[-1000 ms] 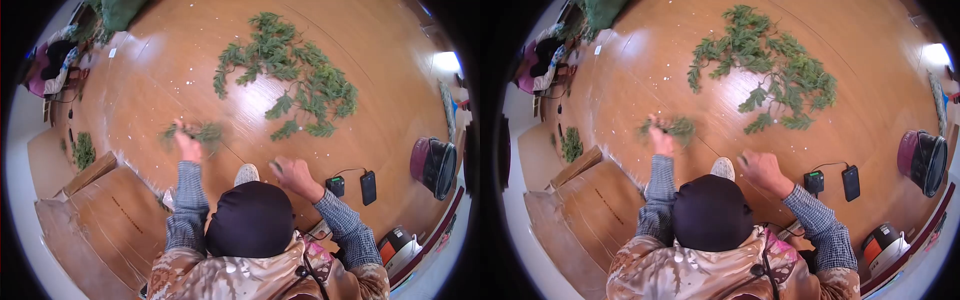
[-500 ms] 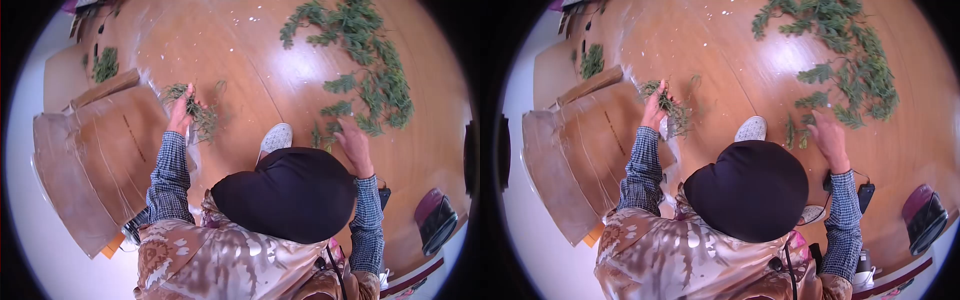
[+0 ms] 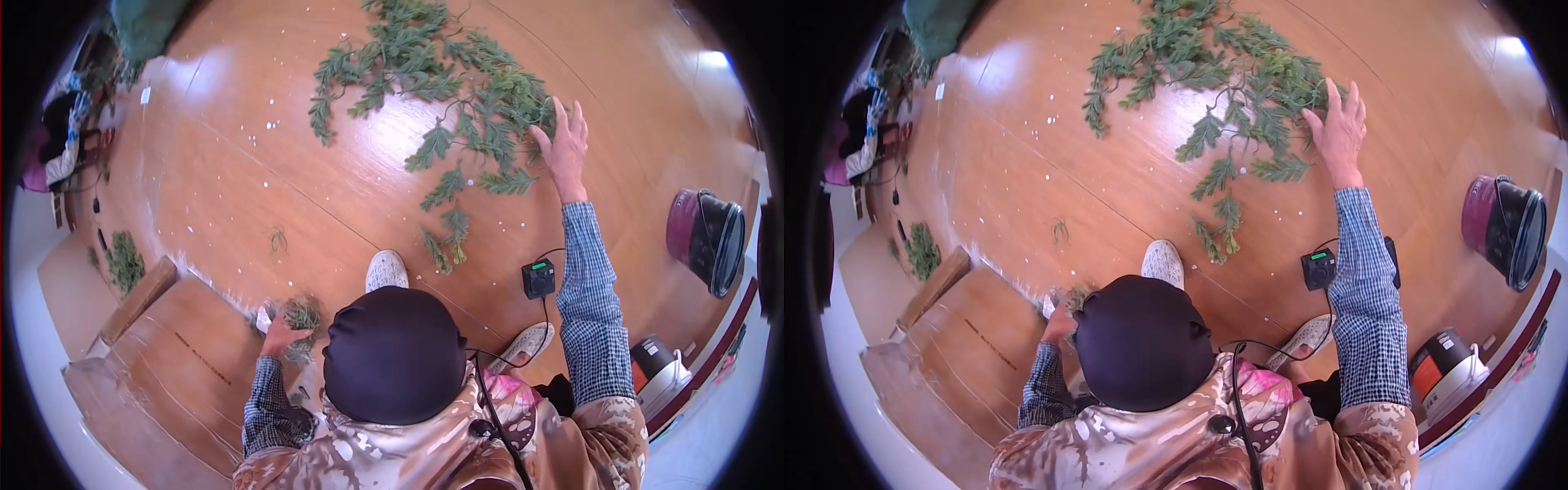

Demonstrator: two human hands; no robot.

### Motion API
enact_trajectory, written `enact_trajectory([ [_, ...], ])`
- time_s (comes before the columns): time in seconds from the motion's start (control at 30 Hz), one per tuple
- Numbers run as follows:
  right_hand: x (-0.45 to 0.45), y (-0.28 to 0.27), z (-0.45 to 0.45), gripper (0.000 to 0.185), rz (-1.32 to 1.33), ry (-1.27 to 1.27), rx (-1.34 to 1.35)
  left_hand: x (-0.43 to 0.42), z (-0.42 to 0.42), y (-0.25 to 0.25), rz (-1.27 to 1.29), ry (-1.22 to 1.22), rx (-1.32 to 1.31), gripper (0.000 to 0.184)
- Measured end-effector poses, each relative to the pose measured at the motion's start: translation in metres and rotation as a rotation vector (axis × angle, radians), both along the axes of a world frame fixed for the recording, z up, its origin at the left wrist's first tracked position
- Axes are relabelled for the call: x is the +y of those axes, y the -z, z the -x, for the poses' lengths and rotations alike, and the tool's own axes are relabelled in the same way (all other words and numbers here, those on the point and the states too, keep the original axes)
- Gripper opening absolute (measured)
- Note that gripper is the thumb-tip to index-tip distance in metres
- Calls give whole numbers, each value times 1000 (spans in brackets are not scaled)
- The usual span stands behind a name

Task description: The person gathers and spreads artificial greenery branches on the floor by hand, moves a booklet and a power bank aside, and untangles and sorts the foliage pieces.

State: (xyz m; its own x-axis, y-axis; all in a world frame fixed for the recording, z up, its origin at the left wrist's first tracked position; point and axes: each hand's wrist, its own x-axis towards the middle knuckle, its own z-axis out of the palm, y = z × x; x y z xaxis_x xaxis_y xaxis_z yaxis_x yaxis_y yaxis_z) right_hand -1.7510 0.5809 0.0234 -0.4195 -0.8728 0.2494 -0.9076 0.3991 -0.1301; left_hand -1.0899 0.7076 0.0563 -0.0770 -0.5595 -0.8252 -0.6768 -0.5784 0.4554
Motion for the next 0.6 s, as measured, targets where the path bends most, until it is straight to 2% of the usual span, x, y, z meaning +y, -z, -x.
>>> enact_trajectory([
  [0.03,-5,8,3,61,-49,91,45,-19,15,-18,-24,482,-616,67],
  [0.13,-9,30,-11,71,-296,156,-170,-9,-4,4,-24,459,-681,72],
  [0.27,-2,35,-28,57,-141,-218,-593,42,-66,35,27,735,-562,55],
  [0.33,-4,14,-22,50,-77,-108,-1049,11,-67,16,-60,360,-311,47],
  [0.4,-4,5,-12,48,-17,83,-1610,-21,-49,-19,-39,494,-368,43],
  [0.47,-2,7,-8,46,141,-8,-1661,-79,21,-49,137,1137,-735,40],
  [0.53,1,-1,-3,45,230,-74,-1708,-131,84,-44,278,1129,-742,36],
  [0.57,2,-8,-2,45,238,-91,-1733,-157,135,-51,339,992,-582,31],
  [0.6,4,-15,-2,45,242,-106,-1758,-173,190,-59,621,904,-335,31],
])
